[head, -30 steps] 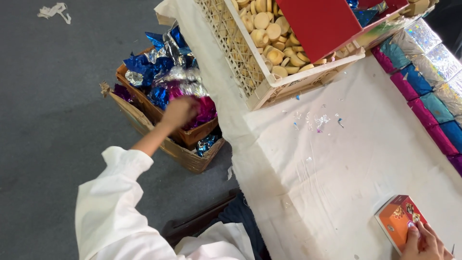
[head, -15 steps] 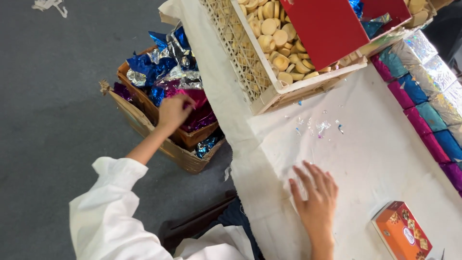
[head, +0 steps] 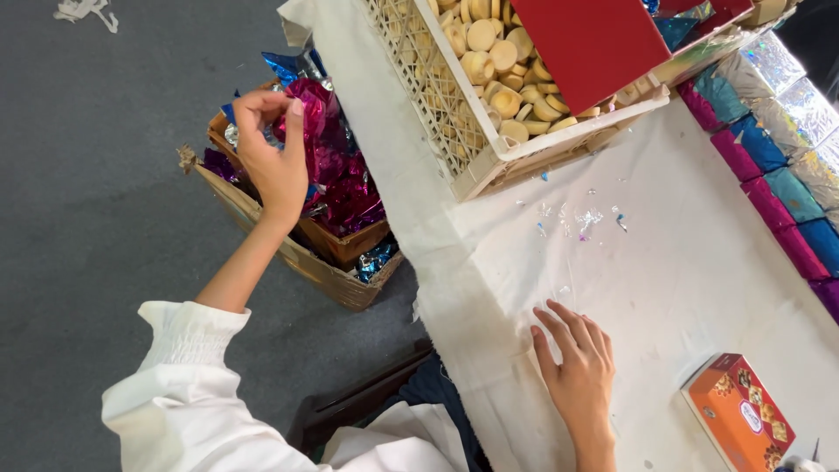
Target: The person wraps a small rectangular box with shiny pink foil paper. They fold the paper around the box, use a white plastic squeegee tool to smooth the foil, and secure the edges with clear tape from a red dispenser.
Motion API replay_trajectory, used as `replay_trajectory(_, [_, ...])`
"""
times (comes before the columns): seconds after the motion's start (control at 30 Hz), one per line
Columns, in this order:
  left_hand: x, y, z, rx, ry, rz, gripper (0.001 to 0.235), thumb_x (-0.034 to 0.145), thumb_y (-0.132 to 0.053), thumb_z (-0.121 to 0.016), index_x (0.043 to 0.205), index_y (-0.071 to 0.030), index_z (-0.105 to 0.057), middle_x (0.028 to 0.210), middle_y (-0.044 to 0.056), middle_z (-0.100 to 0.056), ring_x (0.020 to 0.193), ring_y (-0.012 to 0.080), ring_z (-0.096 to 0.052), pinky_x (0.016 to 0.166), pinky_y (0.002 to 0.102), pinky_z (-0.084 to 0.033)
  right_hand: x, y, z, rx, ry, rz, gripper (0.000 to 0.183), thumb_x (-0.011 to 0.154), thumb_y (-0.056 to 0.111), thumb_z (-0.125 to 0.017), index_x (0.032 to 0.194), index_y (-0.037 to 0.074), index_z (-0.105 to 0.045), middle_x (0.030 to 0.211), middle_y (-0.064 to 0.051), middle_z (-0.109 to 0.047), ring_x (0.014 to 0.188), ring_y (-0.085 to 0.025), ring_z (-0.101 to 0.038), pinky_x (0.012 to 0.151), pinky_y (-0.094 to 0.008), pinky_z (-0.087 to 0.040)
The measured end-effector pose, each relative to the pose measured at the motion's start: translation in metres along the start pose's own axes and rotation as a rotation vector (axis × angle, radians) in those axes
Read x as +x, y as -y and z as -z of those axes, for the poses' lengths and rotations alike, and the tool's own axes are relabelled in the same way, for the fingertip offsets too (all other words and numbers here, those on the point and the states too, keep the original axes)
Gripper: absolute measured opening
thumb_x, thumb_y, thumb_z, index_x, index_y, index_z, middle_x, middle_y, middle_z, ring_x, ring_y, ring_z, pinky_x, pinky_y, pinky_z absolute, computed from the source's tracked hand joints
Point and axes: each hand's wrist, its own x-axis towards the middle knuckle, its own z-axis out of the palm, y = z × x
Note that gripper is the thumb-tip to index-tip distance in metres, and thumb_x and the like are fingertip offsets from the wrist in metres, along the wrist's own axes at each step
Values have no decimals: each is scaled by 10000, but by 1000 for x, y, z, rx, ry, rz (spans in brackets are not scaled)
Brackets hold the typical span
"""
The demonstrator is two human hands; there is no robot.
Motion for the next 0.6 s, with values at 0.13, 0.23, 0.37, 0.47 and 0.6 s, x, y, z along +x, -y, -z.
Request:
replay_trajectory(0.13, [-4,31,-6,-124,-57,134,212,1126,-141,-659,1209,-48,-488,1108,51,-613,1036,135,-630,973,291,-540,11,6,-3,9,7,-1,223,912,182,-719,1130,143,-750,1224,-15,-724,1104,-243,-662,983,-392,-491])
replay_trajectory(0.23, [-22,44,-12,-355,-178,270,233,1123,-167,-619,1252,-63,-456,1129,48,-556,1067,133,-583,1015,294,-510,39,27,-14,98,37,16,224,920,157,-723,1138,114,-750,1207,-24,-731,1092,-248,-665,939,-389,-511])
replay_trajectory(0.37, [-74,1,-29,-449,83,495,267,1019,-129,-678,1181,-81,-472,1044,30,-570,970,113,-570,887,253,-498,97,77,-60,545,129,37,605,848,165,-785,1392,74,-537,1262,-93,-690,1112,-281,-669,936,-392,-536])
replay_trajectory(0.47, [-104,-37,-29,-442,253,490,268,994,-133,-694,1151,-70,-486,1034,56,-649,913,123,-628,800,256,-534,132,104,-99,751,236,3,870,758,168,-798,1513,43,-384,1365,-124,-617,1102,-282,-667,937,-390,-537])
replay_trajectory(0.6, [-132,-50,-24,-349,373,202,293,1024,-178,-699,1204,-36,-516,1226,153,-656,1173,206,-651,1038,345,-529,132,90,-151,643,142,76,463,790,15,-684,1251,52,-719,1167,-140,-759,1079,-325,-710,919,-389,-560])
